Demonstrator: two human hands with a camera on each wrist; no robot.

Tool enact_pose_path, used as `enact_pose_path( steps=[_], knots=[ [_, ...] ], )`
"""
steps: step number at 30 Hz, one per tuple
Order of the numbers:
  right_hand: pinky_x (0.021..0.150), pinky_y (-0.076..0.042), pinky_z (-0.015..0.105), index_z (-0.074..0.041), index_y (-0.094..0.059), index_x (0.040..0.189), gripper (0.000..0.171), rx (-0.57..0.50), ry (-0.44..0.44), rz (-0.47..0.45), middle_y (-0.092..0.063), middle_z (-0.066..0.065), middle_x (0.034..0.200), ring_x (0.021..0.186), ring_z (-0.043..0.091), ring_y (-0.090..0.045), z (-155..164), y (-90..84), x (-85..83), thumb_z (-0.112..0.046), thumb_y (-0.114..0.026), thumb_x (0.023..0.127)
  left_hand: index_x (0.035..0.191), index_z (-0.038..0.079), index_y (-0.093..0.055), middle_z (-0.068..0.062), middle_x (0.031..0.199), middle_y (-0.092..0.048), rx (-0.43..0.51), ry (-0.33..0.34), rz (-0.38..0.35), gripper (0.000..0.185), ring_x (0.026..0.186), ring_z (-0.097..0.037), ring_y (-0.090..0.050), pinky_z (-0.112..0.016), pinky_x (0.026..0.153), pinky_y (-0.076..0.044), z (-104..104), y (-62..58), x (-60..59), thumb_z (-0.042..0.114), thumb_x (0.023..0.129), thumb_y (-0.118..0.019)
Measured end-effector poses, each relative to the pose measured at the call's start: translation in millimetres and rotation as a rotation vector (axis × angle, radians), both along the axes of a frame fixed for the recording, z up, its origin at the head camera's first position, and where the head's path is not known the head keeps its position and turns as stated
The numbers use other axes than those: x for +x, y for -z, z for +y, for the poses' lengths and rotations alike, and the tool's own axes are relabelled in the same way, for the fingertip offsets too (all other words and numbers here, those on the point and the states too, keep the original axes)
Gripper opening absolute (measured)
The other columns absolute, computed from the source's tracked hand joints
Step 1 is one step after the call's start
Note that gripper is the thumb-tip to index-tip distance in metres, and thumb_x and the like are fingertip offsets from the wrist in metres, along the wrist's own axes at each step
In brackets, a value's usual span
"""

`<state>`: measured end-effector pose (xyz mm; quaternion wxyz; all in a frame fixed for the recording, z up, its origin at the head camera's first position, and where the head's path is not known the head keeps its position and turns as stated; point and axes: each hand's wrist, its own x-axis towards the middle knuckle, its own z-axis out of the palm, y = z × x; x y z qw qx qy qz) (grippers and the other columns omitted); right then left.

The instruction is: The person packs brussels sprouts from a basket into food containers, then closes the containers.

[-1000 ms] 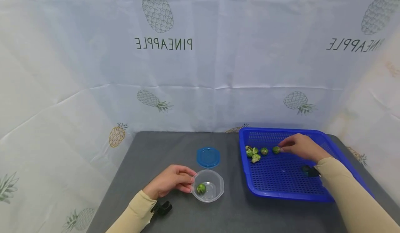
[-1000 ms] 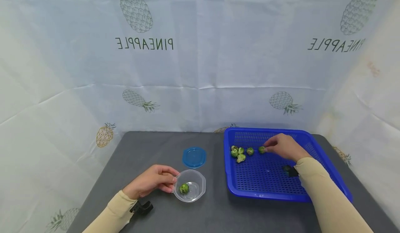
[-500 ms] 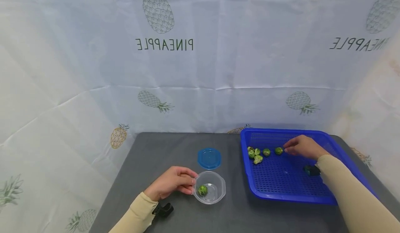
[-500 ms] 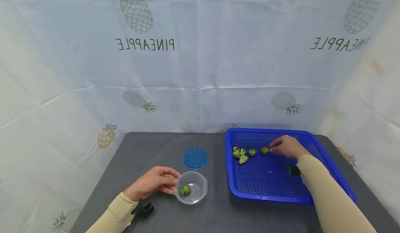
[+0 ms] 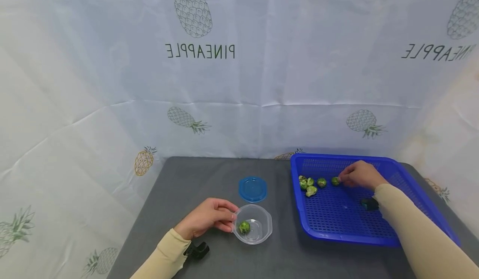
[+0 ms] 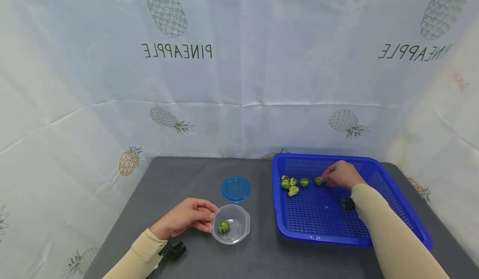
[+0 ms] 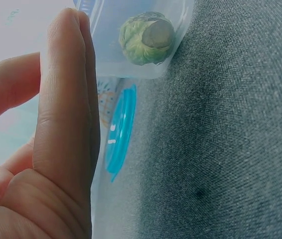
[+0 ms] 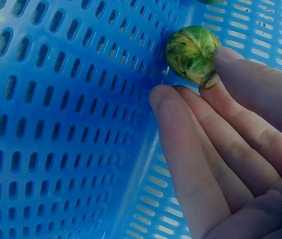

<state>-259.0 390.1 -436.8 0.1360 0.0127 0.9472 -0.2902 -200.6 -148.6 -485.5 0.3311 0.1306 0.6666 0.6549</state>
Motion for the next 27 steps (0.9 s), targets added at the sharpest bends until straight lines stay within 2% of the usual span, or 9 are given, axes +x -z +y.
enact_pose_path(
  steps=[6, 17, 27],
  knots=[
    [0.083, -0.069, 0.049, 0.002, -0.081, 0.115, 0.031, -0.014, 0.004, 0.006, -0.082, 0.017, 0.108, 0.094, 0.026, -0.08, -0.7, 1.4, 0.6, -0.023, -0.076, 0.098, 0.133, -0.01, -0.068, -0.008, 0.095, -0.08, -0.005, 0.0, -0.004, 0.037, 0.081, -0.011, -0.076, -0.029, 0.076, -0.07, 0.7, -0.6, -0.9, 0.009, 0.102, -0.074],
    [0.082, -0.07, 0.046, 0.007, -0.079, 0.115, 0.034, -0.072, 0.083, -0.016, -0.08, 0.024, 0.111, 0.093, 0.028, -0.082, -6.8, 0.9, -0.5, -0.023, -0.079, 0.098, 0.133, -0.01, -0.068, -0.008, 0.095, -0.08, -0.013, -0.002, -0.009, 0.037, 0.081, -0.011, -0.076, -0.028, 0.075, -0.07, 0.6, -1.6, -0.6, 0.009, 0.102, -0.073],
    [0.086, -0.07, 0.044, 0.006, -0.079, 0.119, 0.037, -0.141, 0.052, -0.034, -0.079, 0.024, 0.118, 0.098, 0.027, -0.081, -4.5, -6.4, 6.7, -0.025, -0.079, 0.1, 0.133, -0.01, -0.068, -0.009, 0.096, -0.08, -0.007, -0.004, -0.007, 0.038, 0.082, -0.011, -0.077, -0.029, 0.075, -0.07, -0.8, -0.7, 0.6, 0.01, 0.101, -0.074]
  ],
)
